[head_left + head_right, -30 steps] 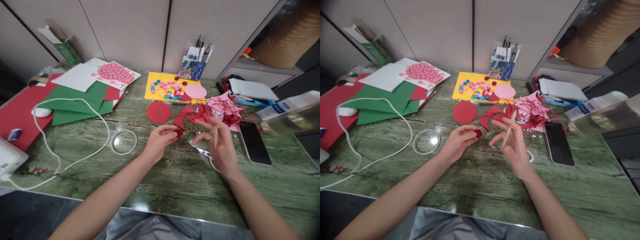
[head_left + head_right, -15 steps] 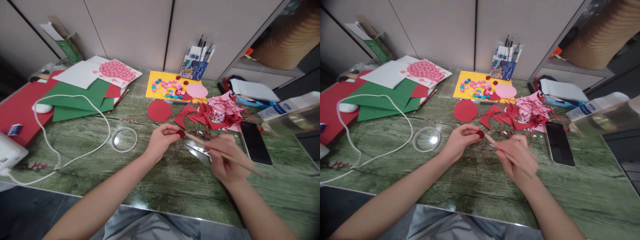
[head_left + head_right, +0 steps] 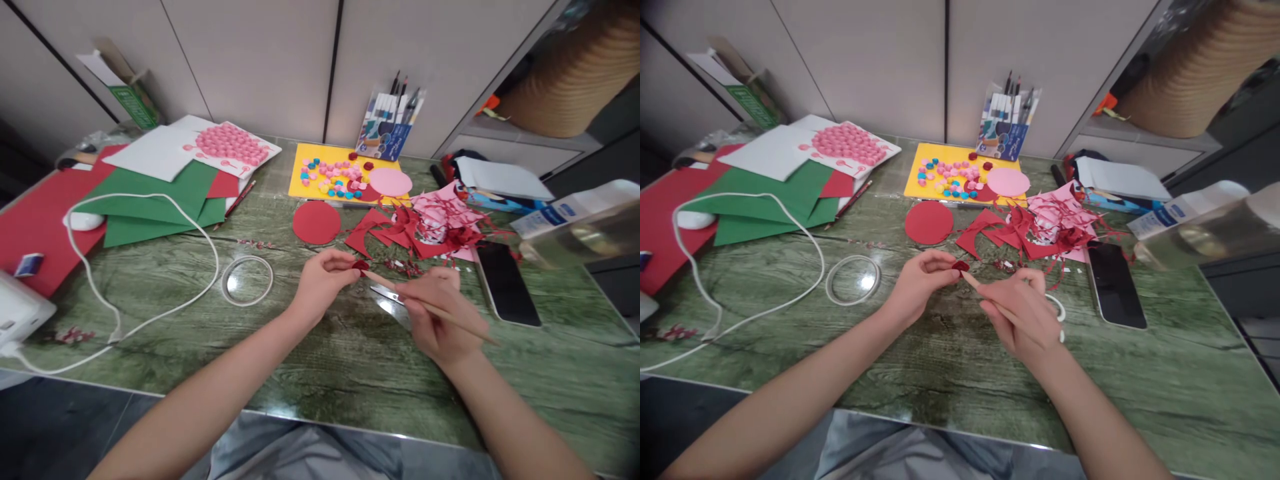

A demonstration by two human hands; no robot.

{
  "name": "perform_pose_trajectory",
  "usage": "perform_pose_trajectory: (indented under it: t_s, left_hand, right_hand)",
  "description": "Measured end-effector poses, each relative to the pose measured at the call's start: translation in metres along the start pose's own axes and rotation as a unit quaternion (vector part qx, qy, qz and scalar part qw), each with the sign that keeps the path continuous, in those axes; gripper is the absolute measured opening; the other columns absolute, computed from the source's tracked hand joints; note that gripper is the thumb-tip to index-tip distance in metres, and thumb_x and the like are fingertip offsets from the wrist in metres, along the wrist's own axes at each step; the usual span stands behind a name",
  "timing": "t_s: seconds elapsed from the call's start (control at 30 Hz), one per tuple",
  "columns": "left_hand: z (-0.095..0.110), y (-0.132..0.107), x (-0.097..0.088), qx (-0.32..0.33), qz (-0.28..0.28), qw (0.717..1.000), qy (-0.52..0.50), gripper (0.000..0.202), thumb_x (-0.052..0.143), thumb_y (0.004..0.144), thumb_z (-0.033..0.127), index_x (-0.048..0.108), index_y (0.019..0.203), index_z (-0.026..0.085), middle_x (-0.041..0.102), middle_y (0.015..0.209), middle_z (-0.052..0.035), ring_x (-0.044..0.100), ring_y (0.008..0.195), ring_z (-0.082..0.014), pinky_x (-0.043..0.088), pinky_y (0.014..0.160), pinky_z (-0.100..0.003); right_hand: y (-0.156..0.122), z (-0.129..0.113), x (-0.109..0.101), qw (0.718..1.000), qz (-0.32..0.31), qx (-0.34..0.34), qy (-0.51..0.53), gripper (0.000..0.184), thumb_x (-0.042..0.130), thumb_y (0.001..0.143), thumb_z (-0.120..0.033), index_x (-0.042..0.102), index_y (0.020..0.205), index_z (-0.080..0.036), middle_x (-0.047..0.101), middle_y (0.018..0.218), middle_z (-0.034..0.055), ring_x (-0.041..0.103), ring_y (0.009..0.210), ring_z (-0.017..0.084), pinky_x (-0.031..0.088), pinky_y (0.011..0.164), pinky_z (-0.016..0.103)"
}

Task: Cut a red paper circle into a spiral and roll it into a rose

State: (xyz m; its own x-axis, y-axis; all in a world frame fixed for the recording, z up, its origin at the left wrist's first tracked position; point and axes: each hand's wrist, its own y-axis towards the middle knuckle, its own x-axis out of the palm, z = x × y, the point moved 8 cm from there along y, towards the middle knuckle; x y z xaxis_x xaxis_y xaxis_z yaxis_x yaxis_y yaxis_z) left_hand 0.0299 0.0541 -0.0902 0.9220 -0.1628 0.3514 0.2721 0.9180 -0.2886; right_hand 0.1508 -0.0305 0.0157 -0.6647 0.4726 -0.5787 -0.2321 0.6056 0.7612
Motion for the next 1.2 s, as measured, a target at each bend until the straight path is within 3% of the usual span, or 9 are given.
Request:
perform_pose_trajectory:
  t_s: [0.33,0.73,1.0,1.2]
  left_hand:
    - [0.002,0.0,-0.001,0.025,0.012,0.999,0.036,0.022,0.073,0.057,0.014,0.061,0.075,0.015,0.064,0.072,-0.0005,0.06,0.073,-0.0116,0.047,0.074,-0.026]
    - [0.004,0.0,-0.001,0.035,0.011,0.998,0.045,0.02,0.072,0.058,0.015,0.061,0.075,0.015,0.064,0.073,-0.0007,0.061,0.072,-0.012,0.048,0.073,-0.026]
    - [0.006,0.0,-0.001,0.05,0.006,0.997,0.052,0.02,0.072,0.059,0.015,0.061,0.076,0.015,0.064,0.074,-0.0004,0.061,0.073,-0.0118,0.048,0.073,-0.025]
    - [0.007,-0.003,0.0,0.066,0.01,0.997,0.05,0.021,0.071,0.06,0.014,0.06,0.078,0.016,0.065,0.076,-0.0006,0.062,0.075,-0.012,0.049,0.075,-0.026]
  right_hand:
    - [-0.004,-0.001,0.008,0.998,-0.057,-0.023,-0.027,0.011,0.054,0.084,-0.015,0.059,0.093,-0.019,0.068,0.071,0.0018,0.061,0.06,0.014,0.042,0.07,0.035]
    - [-0.003,-0.007,0.003,0.999,-0.028,-0.04,-0.011,0.015,0.057,0.081,-0.013,0.06,0.094,-0.019,0.069,0.072,0.0013,0.062,0.061,0.014,0.043,0.07,0.035]
    - [-0.001,-0.011,0.007,0.996,-0.048,-0.064,-0.035,0.015,0.059,0.081,-0.011,0.059,0.095,-0.018,0.07,0.072,0.0035,0.062,0.062,0.014,0.043,0.068,0.035]
    - [-0.003,-0.012,0.004,0.997,-0.003,-0.063,-0.033,0.025,0.07,0.072,-0.007,0.06,0.092,-0.018,0.07,0.071,0.0011,0.062,0.058,0.013,0.046,0.064,0.032]
